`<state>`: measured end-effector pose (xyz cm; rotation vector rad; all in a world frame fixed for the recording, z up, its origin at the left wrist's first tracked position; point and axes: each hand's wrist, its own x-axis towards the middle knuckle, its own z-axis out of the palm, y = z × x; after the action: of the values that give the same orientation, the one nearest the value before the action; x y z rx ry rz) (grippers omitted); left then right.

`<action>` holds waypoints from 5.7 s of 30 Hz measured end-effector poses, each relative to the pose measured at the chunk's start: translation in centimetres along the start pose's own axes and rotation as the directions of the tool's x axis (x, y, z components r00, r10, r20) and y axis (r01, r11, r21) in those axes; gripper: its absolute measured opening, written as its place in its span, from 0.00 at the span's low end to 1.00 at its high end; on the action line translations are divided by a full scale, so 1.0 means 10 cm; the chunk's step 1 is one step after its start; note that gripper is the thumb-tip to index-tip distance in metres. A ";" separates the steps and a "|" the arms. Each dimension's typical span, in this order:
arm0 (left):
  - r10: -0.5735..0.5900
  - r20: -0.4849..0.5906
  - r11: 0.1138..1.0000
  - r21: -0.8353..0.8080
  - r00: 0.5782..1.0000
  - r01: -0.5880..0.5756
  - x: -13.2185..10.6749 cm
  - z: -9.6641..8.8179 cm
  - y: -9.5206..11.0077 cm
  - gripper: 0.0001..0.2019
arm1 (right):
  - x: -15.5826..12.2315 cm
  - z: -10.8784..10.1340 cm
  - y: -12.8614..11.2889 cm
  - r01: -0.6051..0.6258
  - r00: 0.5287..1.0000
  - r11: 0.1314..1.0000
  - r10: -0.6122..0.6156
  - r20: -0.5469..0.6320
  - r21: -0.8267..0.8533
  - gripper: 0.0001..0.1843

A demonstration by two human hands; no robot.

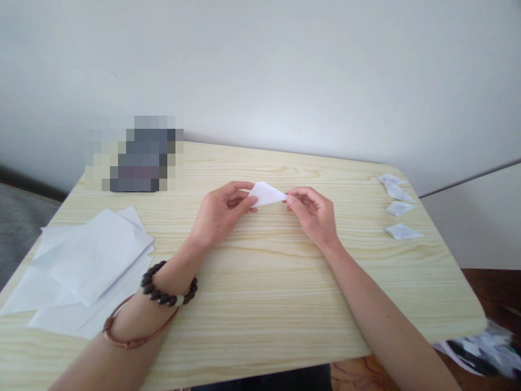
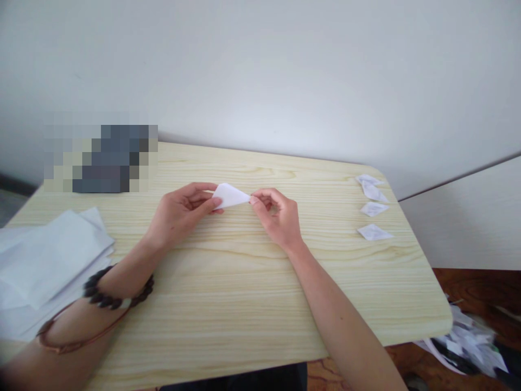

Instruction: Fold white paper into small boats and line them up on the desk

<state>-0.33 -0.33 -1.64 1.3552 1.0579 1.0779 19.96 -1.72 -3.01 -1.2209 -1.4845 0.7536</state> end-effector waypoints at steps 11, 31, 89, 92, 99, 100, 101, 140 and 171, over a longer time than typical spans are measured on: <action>-0.036 -0.006 0.999 0.038 0.999 0.037 0.01 -0.01 0.02 0.18 | -0.02 0.01 0.00 0.126 0.992 0.992 -0.127 -0.021 -0.025 0.02; -0.088 -0.038 0.985 0.145 0.995 0.092 -0.01 -0.03 0.14 0.19 | 0.01 -0.02 -0.05 0.473 0.873 0.828 -0.486 0.037 -0.301 0.06; 0.365 0.131 0.814 0.436 0.922 -0.384 -0.09 0.08 -0.02 0.17 | -0.12 0.14 -0.19 0.228 0.974 0.930 -0.213 0.084 -0.290 0.03; 0.406 0.125 0.762 0.500 0.905 -0.411 -0.10 0.11 -0.03 0.16 | -0.14 0.19 -0.20 0.181 0.983 0.935 -0.170 0.063 -0.304 0.06; 0.397 0.161 0.619 0.680 0.904 -0.393 -0.12 0.18 -0.03 0.21 | -0.16 0.30 -0.20 0.177 0.984 0.953 -0.171 0.046 -0.248 0.15; 0.394 0.159 0.615 0.687 0.905 -0.389 -0.13 0.19 -0.02 0.22 | -0.16 0.31 -0.20 0.194 0.981 0.949 -0.191 0.037 -0.248 0.15; 0.390 0.158 0.614 0.690 0.907 -0.384 -0.13 0.20 -0.02 0.22 | -0.16 0.32 -0.20 0.210 0.977 0.945 -0.209 0.029 -0.251 0.16; 0.341 0.039 0.386 0.905 0.939 -0.178 -0.14 0.26 0.04 0.05 | -0.12 0.36 -0.16 0.351 0.912 0.862 -0.403 -0.075 -0.365 0.19; -0.138 0.184 0.937 -0.293 0.973 0.189 -0.01 0.00 0.01 0.23 | -0.02 0.13 -0.10 0.454 0.889 0.868 -0.429 0.158 -0.198 0.17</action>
<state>-0.36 -0.47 -1.55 1.0627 0.8277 0.9475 18.43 -2.02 -2.52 -0.9559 -1.8982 0.3456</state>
